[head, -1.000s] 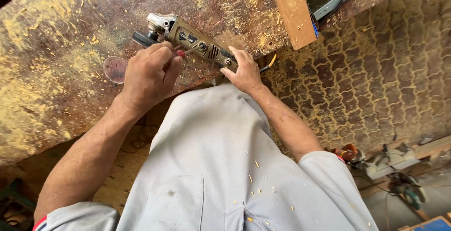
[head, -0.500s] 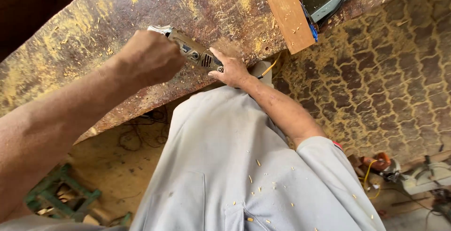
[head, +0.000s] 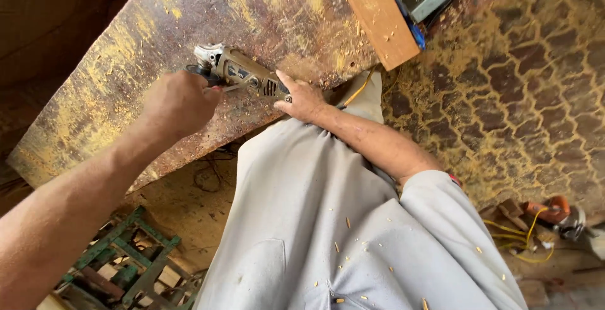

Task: The person works on an angle grinder at a sawdust-covered workbench. They use a screwdriver to loosen the grinder's disc, then repeatedly rub a dark board backed with sandpaper against the grinder disc, and finally tighten the disc again with the screwdriver.

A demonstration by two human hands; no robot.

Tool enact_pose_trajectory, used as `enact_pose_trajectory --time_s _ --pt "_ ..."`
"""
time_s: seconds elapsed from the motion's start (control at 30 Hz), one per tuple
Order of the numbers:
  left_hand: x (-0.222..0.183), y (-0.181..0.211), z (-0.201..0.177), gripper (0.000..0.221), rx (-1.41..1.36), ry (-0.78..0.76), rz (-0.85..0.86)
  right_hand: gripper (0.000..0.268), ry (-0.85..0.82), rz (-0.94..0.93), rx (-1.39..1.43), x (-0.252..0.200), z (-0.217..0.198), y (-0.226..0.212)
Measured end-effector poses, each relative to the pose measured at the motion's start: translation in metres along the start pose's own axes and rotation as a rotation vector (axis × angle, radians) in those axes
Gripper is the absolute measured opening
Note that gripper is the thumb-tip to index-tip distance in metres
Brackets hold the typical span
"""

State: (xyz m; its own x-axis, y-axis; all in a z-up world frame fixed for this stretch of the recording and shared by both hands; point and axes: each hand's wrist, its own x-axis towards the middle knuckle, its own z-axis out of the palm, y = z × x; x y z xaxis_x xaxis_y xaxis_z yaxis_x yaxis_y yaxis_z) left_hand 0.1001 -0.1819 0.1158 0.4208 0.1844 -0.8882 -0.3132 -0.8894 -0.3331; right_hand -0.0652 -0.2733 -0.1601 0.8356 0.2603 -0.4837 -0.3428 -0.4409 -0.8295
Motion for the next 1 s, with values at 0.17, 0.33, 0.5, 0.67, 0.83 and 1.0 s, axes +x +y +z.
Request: enact_pose_trajectory --time_s 0.17,0.33,0.5,0.67,0.83,1.0 --pt "0.023 -0.039 0.036 0.037 0.017 0.295 0.516 0.088 -0.099 0.002 -0.127 0.008 -0.015 0.001" --pt "0.012 -0.032 0.036 0.042 0.173 0.539 0.752 0.072 -0.219 -0.008 -0.218 0.015 -0.043 -0.02" --pt "-0.011 -0.013 0.015 0.057 0.027 0.258 0.289 0.045 0.09 -0.384 -0.065 0.025 -0.066 -0.068" --pt "0.007 -0.02 0.03 0.057 -0.127 0.389 0.344 0.027 0.077 -0.437 -0.152 0.046 -0.054 -0.082" --pt "0.035 -0.036 0.057 0.029 -0.171 0.963 0.85 0.02 0.146 -0.706 0.084 0.048 -0.058 -0.076" --pt "0.023 -0.035 0.04 0.03 0.115 0.688 0.873 0.025 -0.13 -0.499 -0.299 0.056 -0.064 -0.062"
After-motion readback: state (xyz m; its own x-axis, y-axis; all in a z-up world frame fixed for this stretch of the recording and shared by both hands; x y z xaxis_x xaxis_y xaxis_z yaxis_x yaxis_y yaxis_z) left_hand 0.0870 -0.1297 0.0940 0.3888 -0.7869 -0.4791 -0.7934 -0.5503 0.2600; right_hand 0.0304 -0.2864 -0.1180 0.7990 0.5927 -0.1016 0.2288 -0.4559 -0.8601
